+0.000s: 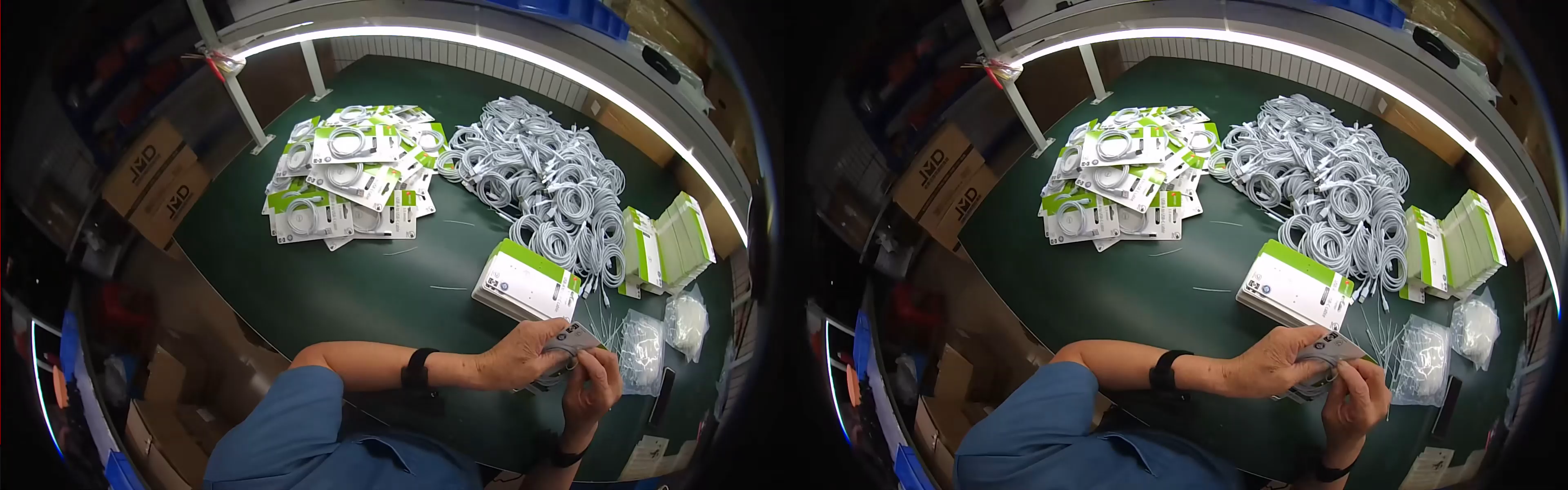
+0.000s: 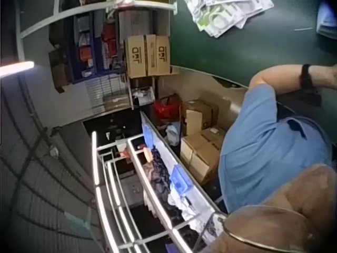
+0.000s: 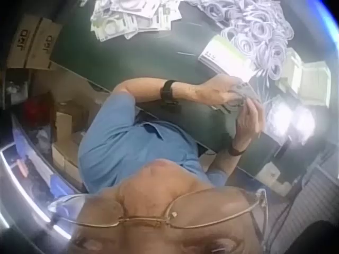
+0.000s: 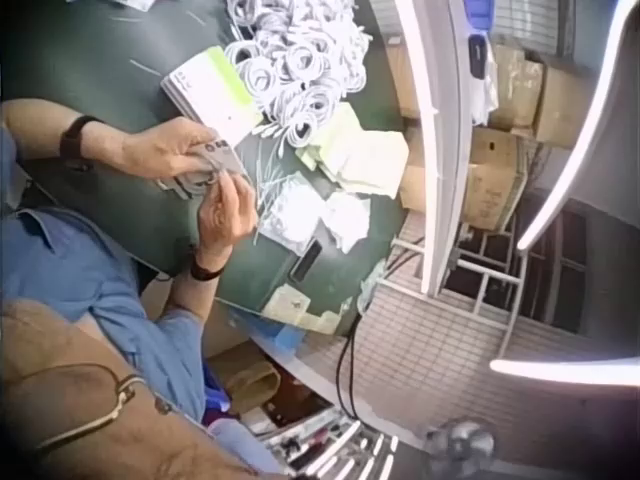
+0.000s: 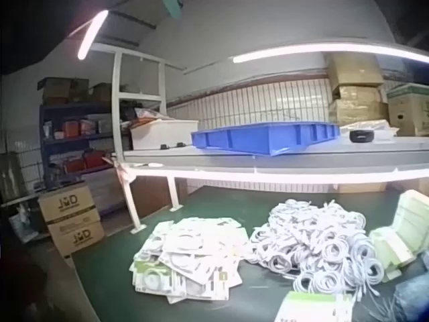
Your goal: The person secures a coiled cable to a cardboard backing by threading a plastic tie through the card and pulling it tight by hand. They then turn the assembly over, thread a second plastic tie through the card, and pull it tight before setting the finished unit aside.
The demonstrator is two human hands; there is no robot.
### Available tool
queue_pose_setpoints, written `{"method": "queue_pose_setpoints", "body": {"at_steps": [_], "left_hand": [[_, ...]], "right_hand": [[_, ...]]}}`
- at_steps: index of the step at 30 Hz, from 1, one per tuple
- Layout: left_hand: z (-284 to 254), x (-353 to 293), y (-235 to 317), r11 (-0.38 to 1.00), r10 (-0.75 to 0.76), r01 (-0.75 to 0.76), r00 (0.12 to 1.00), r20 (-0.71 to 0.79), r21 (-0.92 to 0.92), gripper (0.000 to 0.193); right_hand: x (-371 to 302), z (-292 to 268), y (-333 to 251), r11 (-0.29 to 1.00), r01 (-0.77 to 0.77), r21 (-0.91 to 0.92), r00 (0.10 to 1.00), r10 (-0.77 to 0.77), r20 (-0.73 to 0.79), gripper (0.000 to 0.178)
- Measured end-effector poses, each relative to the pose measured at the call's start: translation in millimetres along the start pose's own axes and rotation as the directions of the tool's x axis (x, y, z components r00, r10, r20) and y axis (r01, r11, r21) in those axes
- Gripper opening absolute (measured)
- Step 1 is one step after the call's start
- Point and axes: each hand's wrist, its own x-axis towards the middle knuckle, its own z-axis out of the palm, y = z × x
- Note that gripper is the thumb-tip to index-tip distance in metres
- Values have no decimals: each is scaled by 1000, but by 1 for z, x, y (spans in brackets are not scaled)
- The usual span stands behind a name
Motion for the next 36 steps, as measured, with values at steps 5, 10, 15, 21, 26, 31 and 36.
{"method": "queue_pose_setpoints", "body": {"at_steps": [5, 10, 15, 21, 26, 31, 36], "left_hand": [[3, 1, 0, 999, 21, -21, 1000, 1, -28, 28], [4, -1, 1, 1000, 12, -12, 1000, -2, -20, 26], [-2, 1, -1, 999, 26, -26, 1000, -1, 39, 25], [1, 0, 12, 995, 82, -79, 995, 54, -58, 25], [8, -4, 10, 979, 146, -120, 977, 154, -164, 25], [9, -7, 14, 983, 125, -98, 977, 171, -156, 21], [12, -7, 12, 982, 138, -115, 979, 150, -150, 20]], "right_hand": [[-7, -4, 5, 996, 86, -20, 995, -87, -43, 24], [-2, -14, 0, 999, -46, 15, 996, 45, 76, 27], [-1, -15, 6, 997, -39, 61, 994, 32, 100, 17], [-24, -53, 70, 629, -461, 626, 836, 544, 70, 12], [-23, -13, 47, 169, -606, 777, 707, 562, 429, 7], [-26, -9, 54, 69, -552, 831, 782, 388, 488, 9], [-16, -7, 44, 58, -551, 833, 779, 393, 488, 9]]}}
